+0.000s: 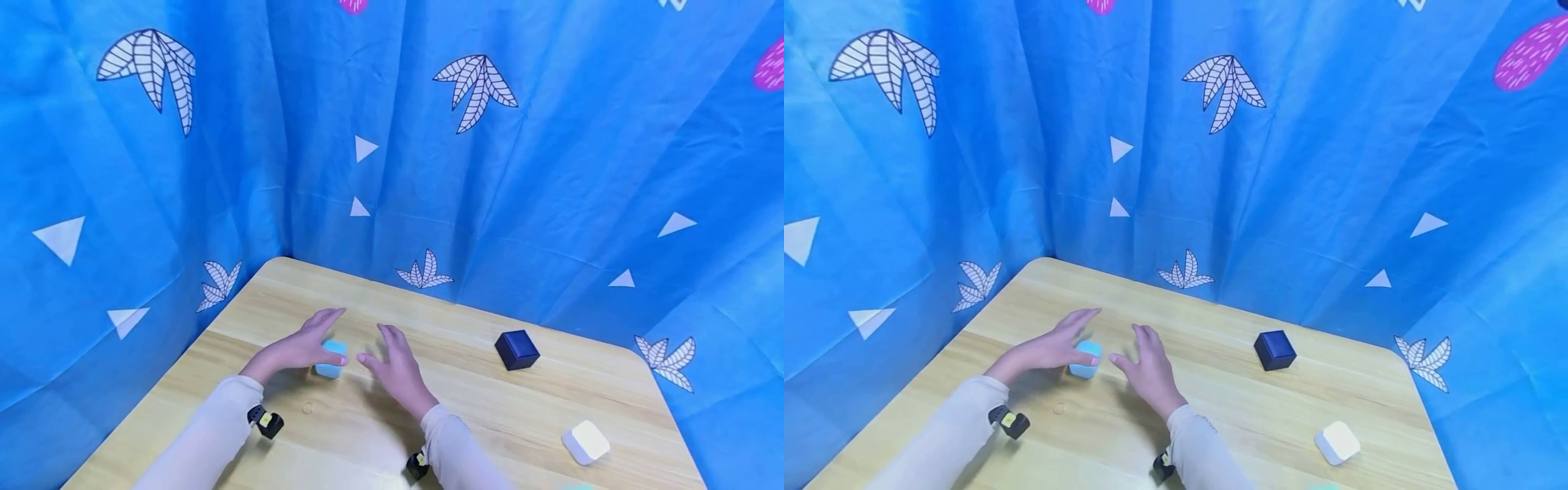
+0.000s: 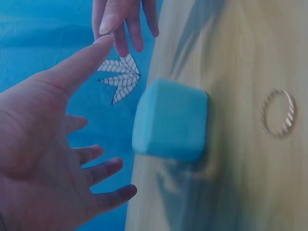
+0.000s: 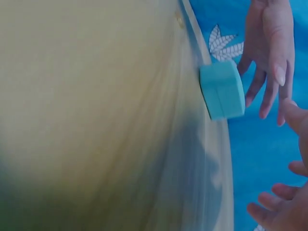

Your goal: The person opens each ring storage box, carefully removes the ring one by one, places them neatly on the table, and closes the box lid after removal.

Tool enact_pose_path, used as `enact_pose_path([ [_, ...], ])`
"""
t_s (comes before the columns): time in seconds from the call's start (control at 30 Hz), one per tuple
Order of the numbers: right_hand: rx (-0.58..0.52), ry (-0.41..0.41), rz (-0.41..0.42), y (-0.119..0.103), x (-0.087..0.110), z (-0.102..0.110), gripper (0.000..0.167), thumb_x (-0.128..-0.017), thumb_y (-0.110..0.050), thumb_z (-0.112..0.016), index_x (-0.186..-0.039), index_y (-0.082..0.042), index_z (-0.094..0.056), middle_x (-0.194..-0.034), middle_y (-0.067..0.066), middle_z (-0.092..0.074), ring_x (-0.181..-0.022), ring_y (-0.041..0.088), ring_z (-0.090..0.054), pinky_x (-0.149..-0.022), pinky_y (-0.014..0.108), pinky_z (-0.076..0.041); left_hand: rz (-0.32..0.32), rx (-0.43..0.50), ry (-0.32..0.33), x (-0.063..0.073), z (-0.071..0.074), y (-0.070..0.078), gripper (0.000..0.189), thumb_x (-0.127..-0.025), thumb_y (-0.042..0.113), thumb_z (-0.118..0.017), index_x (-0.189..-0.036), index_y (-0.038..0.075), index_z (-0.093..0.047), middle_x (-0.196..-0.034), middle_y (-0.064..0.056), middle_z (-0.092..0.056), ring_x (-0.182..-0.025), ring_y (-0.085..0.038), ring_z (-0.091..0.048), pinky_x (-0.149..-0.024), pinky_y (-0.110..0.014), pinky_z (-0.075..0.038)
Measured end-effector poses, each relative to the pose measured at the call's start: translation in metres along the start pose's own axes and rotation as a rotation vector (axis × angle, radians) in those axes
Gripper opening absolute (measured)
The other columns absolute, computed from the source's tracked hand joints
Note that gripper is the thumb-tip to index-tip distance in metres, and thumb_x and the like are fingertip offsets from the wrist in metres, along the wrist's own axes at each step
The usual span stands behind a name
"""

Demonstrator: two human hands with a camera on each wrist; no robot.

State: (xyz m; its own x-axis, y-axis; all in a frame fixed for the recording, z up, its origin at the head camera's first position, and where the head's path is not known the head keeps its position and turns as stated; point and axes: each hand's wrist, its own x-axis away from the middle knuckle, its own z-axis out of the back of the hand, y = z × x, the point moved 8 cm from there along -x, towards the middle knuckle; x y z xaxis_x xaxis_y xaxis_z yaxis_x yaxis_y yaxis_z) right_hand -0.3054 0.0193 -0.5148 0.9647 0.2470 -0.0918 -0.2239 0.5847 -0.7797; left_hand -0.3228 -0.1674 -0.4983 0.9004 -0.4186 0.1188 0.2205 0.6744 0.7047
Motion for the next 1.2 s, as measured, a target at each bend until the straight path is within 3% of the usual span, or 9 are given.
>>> enact_pose_path([
  [0.23,0.028,0.028,-0.041,0.019,0.006,0.023,0.086,-0.090,-0.051,-0.070,-0.159,-0.018,-0.031,-0.164,0.014,-0.027,-0.146,0.039,-0.035,-0.113,0.064,-0.035,-0.027,-0.014,-0.032,-0.013,-0.012,0.025,0.106,-0.084,0.051,-0.077,-0.163,0.020,-0.014,-0.168,-0.017,-0.008,-0.153,-0.045,-0.010,-0.114,-0.072,-0.025],
  [0.53,0.092,0.097,-0.080,0.045,0.019,0.065,0.087,-0.089,-0.050,-0.072,-0.158,-0.015,-0.032,-0.163,0.015,-0.027,-0.146,0.043,-0.033,-0.111,0.068,-0.034,-0.042,-0.122,-0.056,-0.043,-0.036,0.064,0.104,-0.082,0.053,-0.079,-0.163,0.026,-0.019,-0.170,-0.012,-0.008,-0.153,-0.042,-0.016,-0.114,-0.068,-0.030],
  [0.87,0.117,0.114,-0.151,0.069,0.032,0.099,0.084,-0.092,-0.046,-0.070,-0.159,-0.014,-0.029,-0.163,0.017,-0.025,-0.147,0.044,-0.030,-0.113,0.069,-0.030,-0.104,-0.130,-0.103,-0.071,-0.064,0.102,0.105,-0.082,0.053,-0.078,-0.163,0.029,-0.015,-0.170,-0.011,-0.008,-0.154,-0.039,-0.016,-0.115,-0.067,-0.030],
  [1.2,0.184,0.142,-0.149,0.087,0.042,0.130,0.084,-0.094,-0.047,-0.068,-0.159,-0.012,-0.029,-0.162,0.020,-0.026,-0.147,0.044,-0.029,-0.114,0.068,-0.031,-0.166,-0.090,-0.127,-0.091,-0.088,0.134,0.106,-0.082,0.050,-0.079,-0.163,0.029,-0.015,-0.170,-0.007,-0.011,-0.154,-0.034,-0.017,-0.116,-0.063,-0.030],
])
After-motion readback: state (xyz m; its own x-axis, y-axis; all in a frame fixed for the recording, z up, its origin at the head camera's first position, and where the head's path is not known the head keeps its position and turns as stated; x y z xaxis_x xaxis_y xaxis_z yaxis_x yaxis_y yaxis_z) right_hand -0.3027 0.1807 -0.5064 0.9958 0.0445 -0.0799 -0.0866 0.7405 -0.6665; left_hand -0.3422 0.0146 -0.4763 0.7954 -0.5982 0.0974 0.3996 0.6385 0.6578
